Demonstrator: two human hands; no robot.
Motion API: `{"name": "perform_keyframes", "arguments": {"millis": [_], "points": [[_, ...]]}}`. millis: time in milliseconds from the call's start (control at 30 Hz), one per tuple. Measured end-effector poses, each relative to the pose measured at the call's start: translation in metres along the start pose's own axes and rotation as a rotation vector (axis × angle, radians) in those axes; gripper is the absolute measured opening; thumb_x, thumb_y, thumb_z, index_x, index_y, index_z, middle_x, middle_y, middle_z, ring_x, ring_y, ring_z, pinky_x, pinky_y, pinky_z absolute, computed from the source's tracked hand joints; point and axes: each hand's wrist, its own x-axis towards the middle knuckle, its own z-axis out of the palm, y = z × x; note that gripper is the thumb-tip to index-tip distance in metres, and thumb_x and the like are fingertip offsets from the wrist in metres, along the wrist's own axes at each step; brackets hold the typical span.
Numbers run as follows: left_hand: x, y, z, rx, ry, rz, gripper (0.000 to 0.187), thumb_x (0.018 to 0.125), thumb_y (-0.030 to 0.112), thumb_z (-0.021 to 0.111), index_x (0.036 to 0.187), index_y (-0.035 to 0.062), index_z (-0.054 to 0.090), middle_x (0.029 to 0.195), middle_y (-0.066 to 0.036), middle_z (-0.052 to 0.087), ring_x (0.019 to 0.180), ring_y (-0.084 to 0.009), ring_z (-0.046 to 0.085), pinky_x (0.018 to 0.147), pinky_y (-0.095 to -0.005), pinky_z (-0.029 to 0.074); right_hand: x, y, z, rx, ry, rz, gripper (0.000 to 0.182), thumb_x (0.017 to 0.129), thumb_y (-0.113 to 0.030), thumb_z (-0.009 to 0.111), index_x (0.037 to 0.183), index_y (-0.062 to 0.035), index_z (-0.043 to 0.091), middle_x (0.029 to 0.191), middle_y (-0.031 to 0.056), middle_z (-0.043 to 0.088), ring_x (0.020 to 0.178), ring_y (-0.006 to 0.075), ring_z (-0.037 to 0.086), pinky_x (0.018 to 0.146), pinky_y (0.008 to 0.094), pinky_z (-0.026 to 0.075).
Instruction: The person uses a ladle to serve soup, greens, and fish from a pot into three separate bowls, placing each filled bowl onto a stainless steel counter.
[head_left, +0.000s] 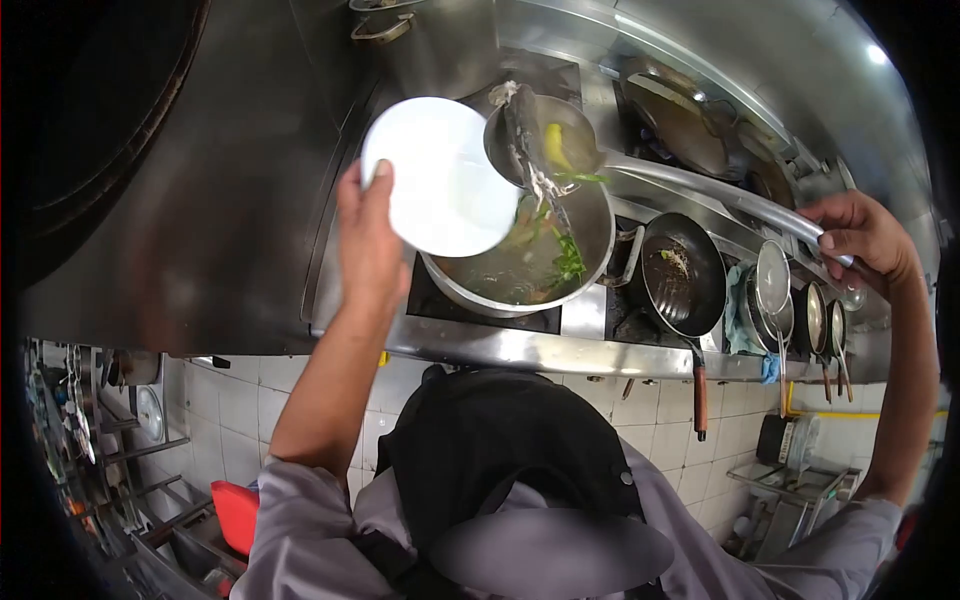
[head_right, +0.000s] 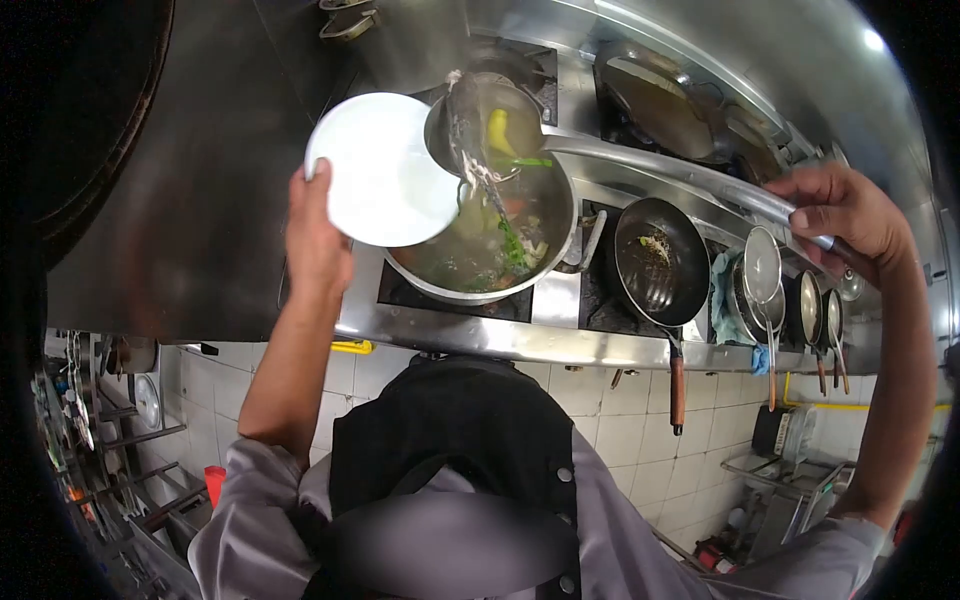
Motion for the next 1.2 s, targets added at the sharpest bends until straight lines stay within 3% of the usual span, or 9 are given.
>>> {"name": "perform_keyframes", "arguments": {"millis": [267, 400, 500, 567, 667, 800, 900, 1000, 1200], "points": [[0.014, -0.054, 0.053, -0.267, -0.057, -0.389, 0.05, 0.099, 0.041, 0.053, 0.136, 0.0078, 0.048, 0.13, -0.009, 0.059, 0.117, -0.0238, 0.059, 0.096, -0.0414, 0.051, 0.011, -0.025, 0.015, -0.337, -0.161, -0.072, 0.042, 0.081, -0.003, 0.064, 0.121, 0.0079, 0.061, 0.057, 0.0047, 0.058, 0.04, 0.0087, 0.051, 0.032, 0.0232, 0.036], [0.018, -0.064, 0.048, -0.336, -0.103, -0.384, 0.054, 0.099, 0.043, 0.053, 0.139, 0.0079, 0.046, 0.135, -0.009, 0.057, 0.12, -0.0251, 0.059, 0.097, -0.0434, 0.05, 0.004, -0.045, 0.04, -0.561, -0.1, -0.072, 0.041, 0.083, -0.002, 0.059, 0.123, 0.0034, 0.062, 0.055, 0.0034, 0.056, 0.039, 0.0072, 0.049, 0.035, 0.0237, 0.038], [0.018, -0.064, 0.047, -0.364, -0.106, -0.342, 0.053, 0.099, 0.042, 0.053, 0.138, 0.0077, 0.047, 0.136, -0.009, 0.056, 0.123, -0.026, 0.056, 0.101, -0.0451, 0.047, -0.006, -0.047, 0.049, -0.806, 0.028, -0.049, 0.042, 0.081, -0.002, 0.061, 0.123, 0.0017, 0.063, 0.062, 0.0091, 0.062, 0.045, 0.0144, 0.057, 0.046, 0.0292, 0.048], [0.016, -0.063, 0.046, -0.37, -0.098, -0.317, 0.052, 0.099, 0.042, 0.053, 0.138, 0.0076, 0.047, 0.136, -0.009, 0.056, 0.124, -0.0263, 0.055, 0.103, -0.0458, 0.047, -0.01, -0.031, 0.048, -1.014, 0.132, -0.498, 0.042, 0.079, -0.001, 0.065, 0.121, -0.0007, 0.065, 0.076, 0.0153, 0.068, 0.061, 0.0233, 0.065, 0.063, 0.0352, 0.053], [0.012, -0.055, 0.045, -0.393, -0.109, -0.345, 0.052, 0.098, 0.041, 0.054, 0.138, 0.0077, 0.048, 0.136, -0.01, 0.056, 0.124, -0.027, 0.055, 0.103, -0.0472, 0.045, -0.028, -0.019, 0.056, -1.14, 0.352, -0.69, 0.042, 0.077, 0.0, 0.068, 0.119, -0.0012, 0.066, 0.091, 0.0188, 0.07, 0.078, 0.0286, 0.068, 0.075, 0.0384, 0.051], [0.006, -0.043, 0.043, -0.384, -0.118, -0.347, 0.054, 0.098, 0.043, 0.053, 0.138, 0.0077, 0.048, 0.135, -0.011, 0.057, 0.123, -0.0288, 0.056, 0.101, -0.0501, 0.047, -0.056, -0.018, 0.053, -0.926, 0.493, -0.456, 0.045, 0.08, 0.002, 0.065, 0.125, -0.0038, 0.063, 0.098, 0.0176, 0.068, 0.076, 0.0252, 0.064, 0.073, 0.0364, 0.049], [0.007, -0.033, 0.029, -0.384, -0.102, -0.33, 0.056, 0.097, 0.046, 0.052, 0.138, 0.0077, 0.048, 0.135, -0.011, 0.057, 0.123, -0.0298, 0.056, 0.1, -0.0518, 0.048, -0.053, 0.007, 0.039, -0.91, 0.53, -0.614, 0.045, 0.084, 0.0, 0.063, 0.129, -0.005, 0.061, 0.093, 0.0151, 0.067, 0.072, 0.0233, 0.06, 0.07, 0.0349, 0.049], [0.005, -0.016, 0.018, -0.361, -0.043, -0.212, 0.055, 0.098, 0.044, 0.049, 0.139, 0.0066, 0.046, 0.135, -0.012, 0.056, 0.122, -0.0302, 0.056, 0.1, -0.0508, 0.048, -0.049, 0.006, 0.048, -0.832, 0.48, -0.452, 0.046, 0.084, -0.001, 0.065, 0.13, -0.0062, 0.061, 0.094, 0.0163, 0.068, 0.076, 0.0253, 0.063, 0.071, 0.0371, 0.05], [0.011, 0.003, 0.0, -0.386, -0.009, -0.076, 0.05, 0.099, 0.037, 0.052, 0.134, 0.0021, 0.048, 0.13, -0.013, 0.059, 0.118, -0.0272, 0.059, 0.099, -0.0436, 0.05, -0.019, 0.012, 0.088, -1.229, 0.275, -0.534, 0.038, 0.081, -0.004, 0.069, 0.119, -0.0082, 0.066, 0.088, 0.0154, 0.068, 0.081, 0.0326, 0.066, 0.075, 0.0438, 0.053]]}}
